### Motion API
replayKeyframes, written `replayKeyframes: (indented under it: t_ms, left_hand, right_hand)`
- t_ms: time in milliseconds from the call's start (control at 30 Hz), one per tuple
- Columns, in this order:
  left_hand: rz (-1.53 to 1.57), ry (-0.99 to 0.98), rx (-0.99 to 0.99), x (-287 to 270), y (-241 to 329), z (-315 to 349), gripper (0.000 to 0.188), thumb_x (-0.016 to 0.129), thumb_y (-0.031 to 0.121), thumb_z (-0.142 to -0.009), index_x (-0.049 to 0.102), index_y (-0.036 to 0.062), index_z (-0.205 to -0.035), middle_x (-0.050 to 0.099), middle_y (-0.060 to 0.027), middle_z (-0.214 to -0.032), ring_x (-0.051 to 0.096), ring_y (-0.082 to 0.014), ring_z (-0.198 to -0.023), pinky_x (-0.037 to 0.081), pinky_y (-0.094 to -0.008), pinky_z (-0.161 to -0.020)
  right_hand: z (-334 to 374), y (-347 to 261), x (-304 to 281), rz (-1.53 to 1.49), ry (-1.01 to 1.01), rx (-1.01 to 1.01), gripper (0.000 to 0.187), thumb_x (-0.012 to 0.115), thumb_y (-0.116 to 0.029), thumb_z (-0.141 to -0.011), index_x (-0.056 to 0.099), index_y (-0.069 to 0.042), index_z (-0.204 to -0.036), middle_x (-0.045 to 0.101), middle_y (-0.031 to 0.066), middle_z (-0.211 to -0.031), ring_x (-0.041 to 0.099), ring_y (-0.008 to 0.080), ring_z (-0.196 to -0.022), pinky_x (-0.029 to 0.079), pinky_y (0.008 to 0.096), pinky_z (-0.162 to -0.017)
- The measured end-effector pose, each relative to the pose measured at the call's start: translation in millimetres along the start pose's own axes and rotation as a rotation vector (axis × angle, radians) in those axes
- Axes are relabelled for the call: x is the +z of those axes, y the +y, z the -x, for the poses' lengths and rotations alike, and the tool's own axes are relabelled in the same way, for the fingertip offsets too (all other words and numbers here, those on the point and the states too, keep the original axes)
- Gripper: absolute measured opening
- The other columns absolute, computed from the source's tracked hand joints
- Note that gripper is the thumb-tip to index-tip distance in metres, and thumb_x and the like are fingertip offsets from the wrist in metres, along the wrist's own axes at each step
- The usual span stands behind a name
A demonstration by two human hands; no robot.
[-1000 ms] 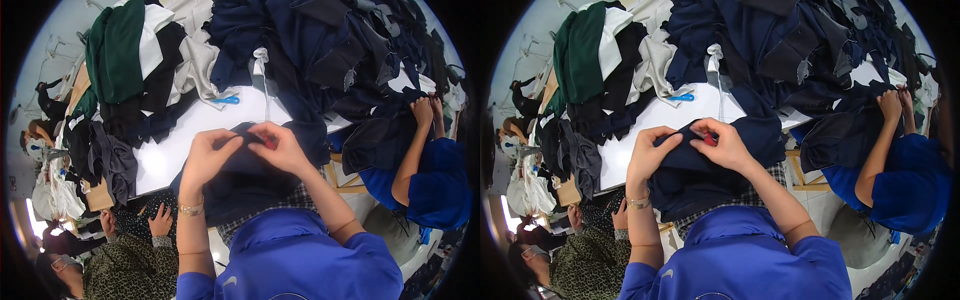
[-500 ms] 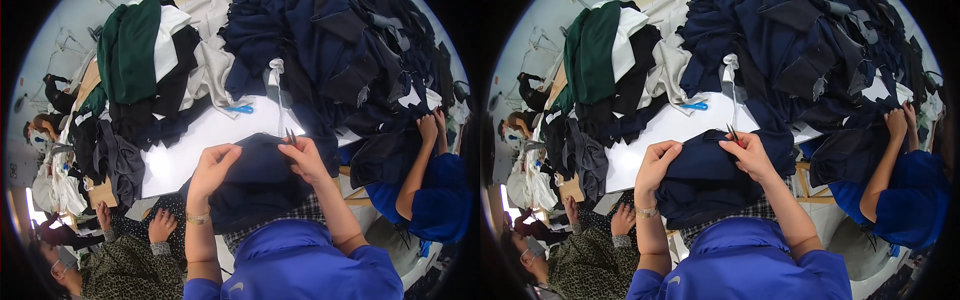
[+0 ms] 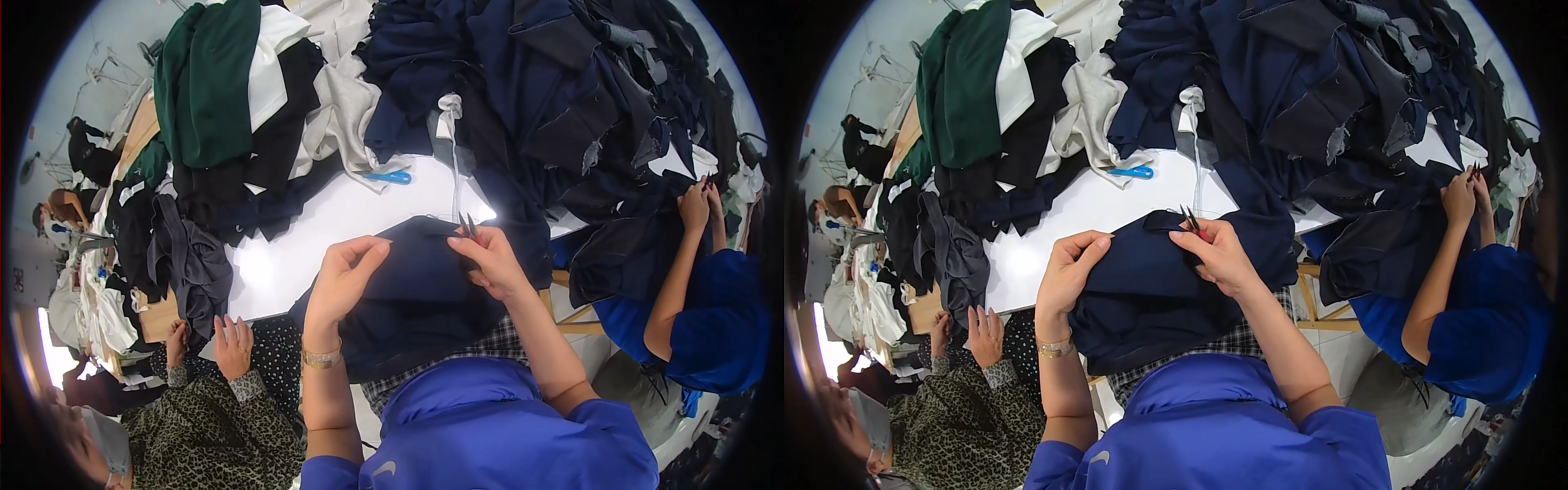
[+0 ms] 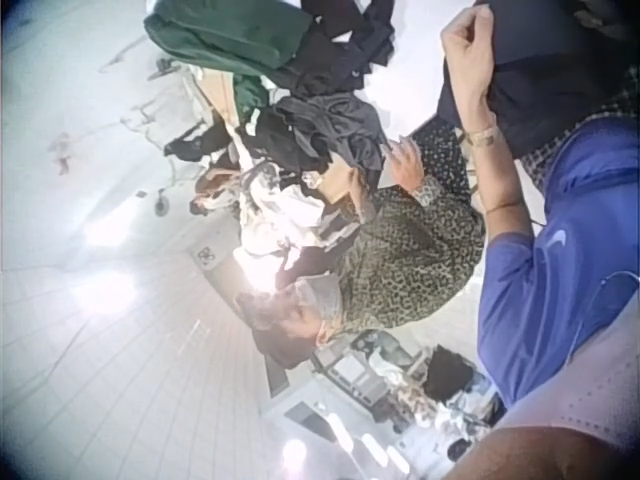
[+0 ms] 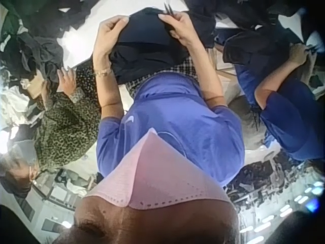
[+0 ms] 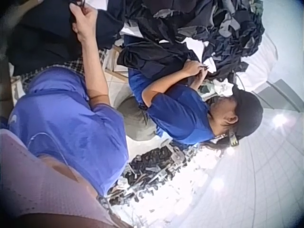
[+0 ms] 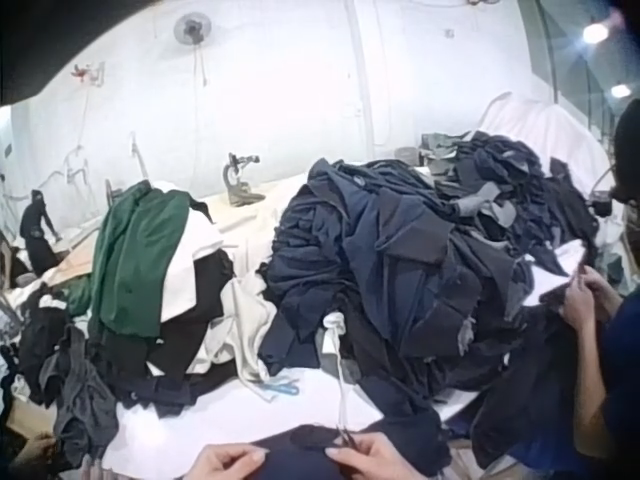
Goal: Trimming excess threads and small fabric pieces from blue garment components using a pair of snips.
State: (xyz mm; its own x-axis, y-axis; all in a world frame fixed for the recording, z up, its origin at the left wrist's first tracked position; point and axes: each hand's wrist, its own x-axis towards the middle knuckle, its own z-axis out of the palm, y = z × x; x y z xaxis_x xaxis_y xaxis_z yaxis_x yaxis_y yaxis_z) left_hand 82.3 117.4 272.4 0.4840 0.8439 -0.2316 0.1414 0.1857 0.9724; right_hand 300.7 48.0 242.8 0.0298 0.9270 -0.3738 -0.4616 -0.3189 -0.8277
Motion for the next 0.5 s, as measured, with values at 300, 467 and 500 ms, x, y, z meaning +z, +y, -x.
replayKeyframes:
  t_ms: [300,467,500]
  left_hand:
    - [-0.037,0.01,0.028,1.1,-2.5,-2.6,0.024,0.06,0.016,-0.09,0.065,-0.0061,-0.094,0.065,-0.002,-0.085,0.055,-0.0062,-0.081,0.043,-0.0203,-0.076]
    - [-0.063,0.013,0.027,3.1,0.8,-0.7,0.023,0.06,0.016,-0.089,0.066,-0.006,-0.094,0.066,-0.0018,-0.084,0.055,-0.0063,-0.08,0.044,-0.0206,-0.075]
    - [-0.059,0.016,0.022,3.5,1.0,0.2,0.023,0.06,0.016,-0.089,0.066,-0.0058,-0.094,0.066,-0.0016,-0.083,0.055,-0.0062,-0.08,0.044,-0.0207,-0.075]
  right_hand:
    - [-1.1,2.0,-2.5,0.003,0.007,-0.008,0.015,0.066,-0.016,-0.085,0.057,-0.004,-0.086,0.048,-0.0062,-0.058,0.032,-0.0012,-0.037,0.02,0.0165,-0.033]
    - [0.1,3.3,-7.3,0.017,0.013,-0.02,0.016,0.067,-0.015,-0.084,0.056,-0.004,-0.087,0.047,-0.0065,-0.057,0.031,-0.001,-0.037,0.02,0.0167,-0.033]
    - [0.1,3.9,-8.7,0.028,0.004,-0.03,0.016,0.067,-0.015,-0.084,0.056,-0.004,-0.087,0.046,-0.0066,-0.057,0.031,-0.001,-0.037,0.02,0.0168,-0.033]
